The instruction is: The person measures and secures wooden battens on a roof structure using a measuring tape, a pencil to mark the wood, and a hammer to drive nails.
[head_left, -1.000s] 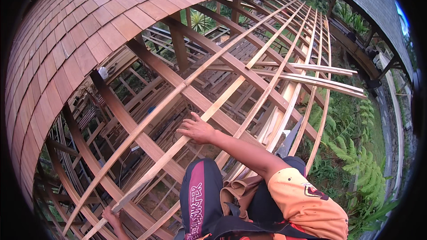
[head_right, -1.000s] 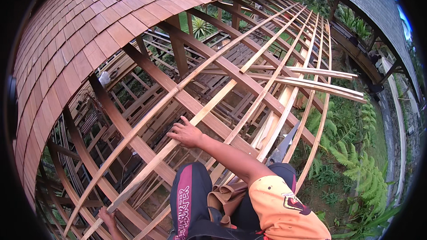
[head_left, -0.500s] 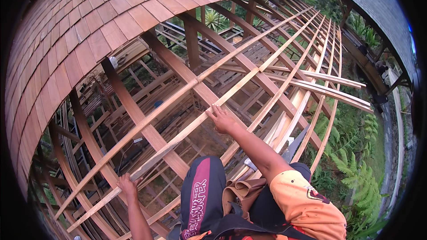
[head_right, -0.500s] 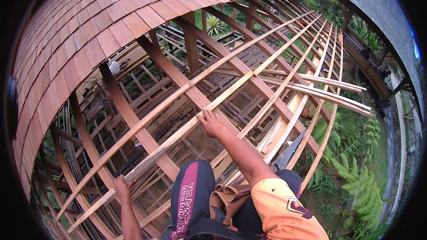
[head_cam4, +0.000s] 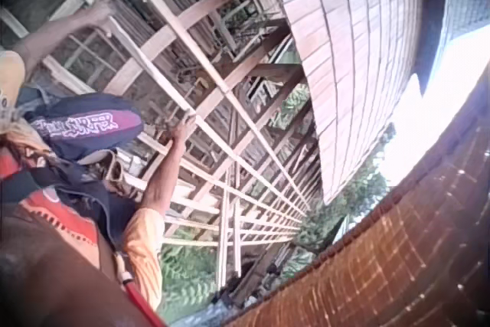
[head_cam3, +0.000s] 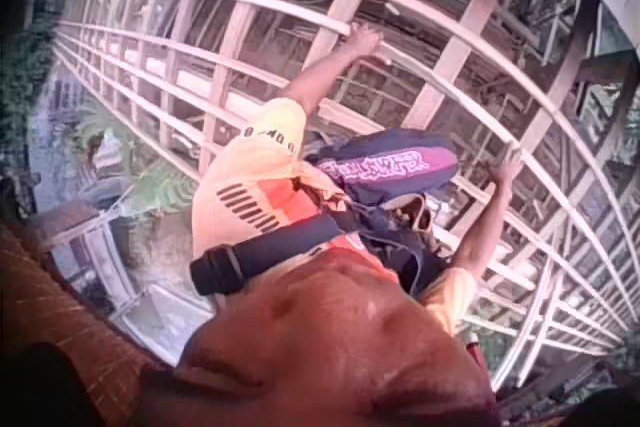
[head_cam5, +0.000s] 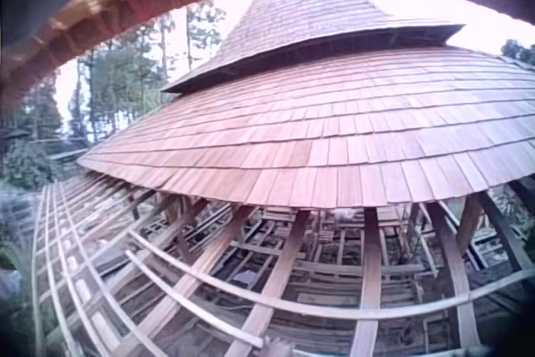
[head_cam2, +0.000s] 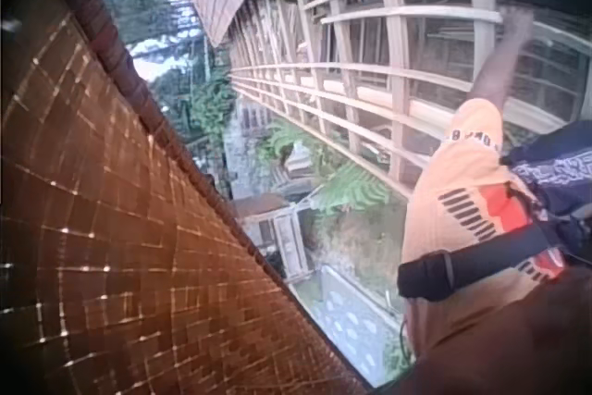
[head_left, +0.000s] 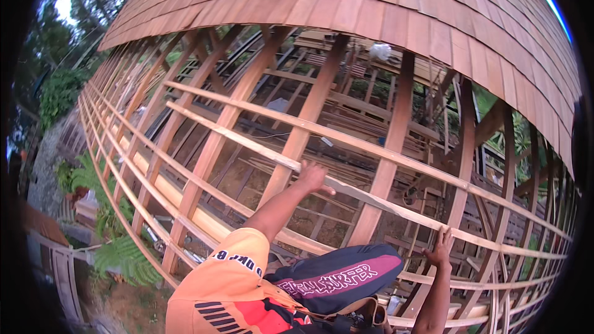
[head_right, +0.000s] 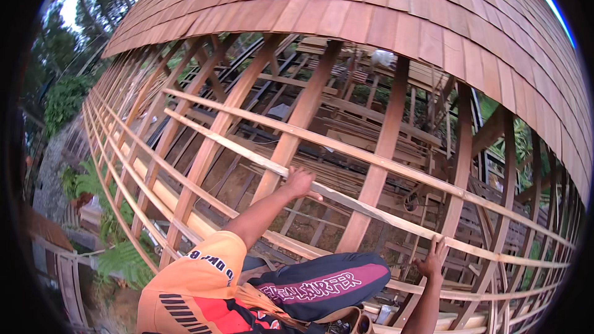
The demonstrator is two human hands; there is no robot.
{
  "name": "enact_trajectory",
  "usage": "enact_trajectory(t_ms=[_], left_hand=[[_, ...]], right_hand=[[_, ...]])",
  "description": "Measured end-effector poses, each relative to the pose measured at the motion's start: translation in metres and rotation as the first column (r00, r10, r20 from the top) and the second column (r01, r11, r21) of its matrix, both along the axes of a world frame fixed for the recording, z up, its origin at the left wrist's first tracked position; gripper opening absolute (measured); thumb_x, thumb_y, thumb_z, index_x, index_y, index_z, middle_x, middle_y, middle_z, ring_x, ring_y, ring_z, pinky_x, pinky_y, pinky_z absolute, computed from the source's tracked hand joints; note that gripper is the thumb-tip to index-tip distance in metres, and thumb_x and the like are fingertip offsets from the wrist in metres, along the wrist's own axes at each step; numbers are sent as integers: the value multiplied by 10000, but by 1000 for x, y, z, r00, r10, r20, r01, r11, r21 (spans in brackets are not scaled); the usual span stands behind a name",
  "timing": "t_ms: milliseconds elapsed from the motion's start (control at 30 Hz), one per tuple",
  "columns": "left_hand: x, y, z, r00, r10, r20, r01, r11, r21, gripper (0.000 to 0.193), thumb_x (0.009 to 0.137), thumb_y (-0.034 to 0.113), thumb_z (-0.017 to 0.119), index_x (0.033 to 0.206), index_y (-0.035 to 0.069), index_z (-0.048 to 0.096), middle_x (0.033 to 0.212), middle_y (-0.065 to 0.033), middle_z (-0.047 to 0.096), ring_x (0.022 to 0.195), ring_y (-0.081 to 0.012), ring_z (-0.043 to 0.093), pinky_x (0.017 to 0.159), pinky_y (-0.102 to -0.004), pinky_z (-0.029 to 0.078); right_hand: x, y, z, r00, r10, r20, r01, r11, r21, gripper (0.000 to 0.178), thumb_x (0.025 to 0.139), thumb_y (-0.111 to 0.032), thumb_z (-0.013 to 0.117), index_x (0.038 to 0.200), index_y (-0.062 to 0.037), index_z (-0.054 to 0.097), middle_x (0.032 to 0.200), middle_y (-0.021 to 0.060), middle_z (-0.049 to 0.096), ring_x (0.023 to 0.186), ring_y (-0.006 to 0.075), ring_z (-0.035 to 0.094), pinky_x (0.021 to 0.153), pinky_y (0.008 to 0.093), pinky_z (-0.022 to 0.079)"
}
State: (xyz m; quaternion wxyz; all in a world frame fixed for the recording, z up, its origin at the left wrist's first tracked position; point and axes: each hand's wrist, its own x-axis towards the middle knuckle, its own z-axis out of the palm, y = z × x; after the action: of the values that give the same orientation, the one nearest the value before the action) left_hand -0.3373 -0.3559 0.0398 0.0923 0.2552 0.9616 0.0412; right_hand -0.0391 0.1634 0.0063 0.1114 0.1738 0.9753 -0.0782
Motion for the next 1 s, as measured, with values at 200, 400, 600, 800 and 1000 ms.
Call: enact_trajectory(t_ms=[200,400,600,800,1000], left_hand=[[23,-13,19,990,59,127,-58,998,-14,934,661,844,649,1175,64,691,1211,-151,660,1254,-330,521,1018,-598,311],[26,-8,14,992,78,99,-79,997,10,930,641,873,626,1174,117,728,1217,-129,680,1215,-312,555,1017,-573,284],[20,11,29,981,68,183,-67,998,-15,1005,623,888,623,1170,49,699,1224,-164,671,1223,-326,575,1057,-616,288],[30,-31,6,993,120,24,-120,992,33,998,610,849,686,1212,56,616,1212,-151,676,1176,-308,590,1038,-550,301],[-3,15,30,987,108,116,-87,982,-167,903,589,743,803,1194,87,666,1185,-138,705,1158,-309,646,1041,-552,350]], right_hand=[[2,4,-22,999,17,-50,-14,998,61,1366,614,-343,895,1620,-148,-8,1652,272,-45,1523,460,39,1245,525,103],[-1,-5,-5,997,25,-72,-18,995,95,1299,661,-394,873,1620,-130,37,1652,272,28,1518,461,77,1244,524,105],[31,-23,-16,977,-93,-192,72,991,-115,1223,719,-397,847,1617,-104,70,1652,251,109,1528,430,96,1249,479,113],[46,-87,-18,987,-163,-11,152,940,-305,1127,784,-419,794,1608,-80,105,1604,210,313,1500,379,258,1243,512,125],[59,-107,-8,983,-164,77,180,941,-285,857,834,-616,644,1464,-61,475,1425,194,555,1337,298,527,1216,563,-113]])
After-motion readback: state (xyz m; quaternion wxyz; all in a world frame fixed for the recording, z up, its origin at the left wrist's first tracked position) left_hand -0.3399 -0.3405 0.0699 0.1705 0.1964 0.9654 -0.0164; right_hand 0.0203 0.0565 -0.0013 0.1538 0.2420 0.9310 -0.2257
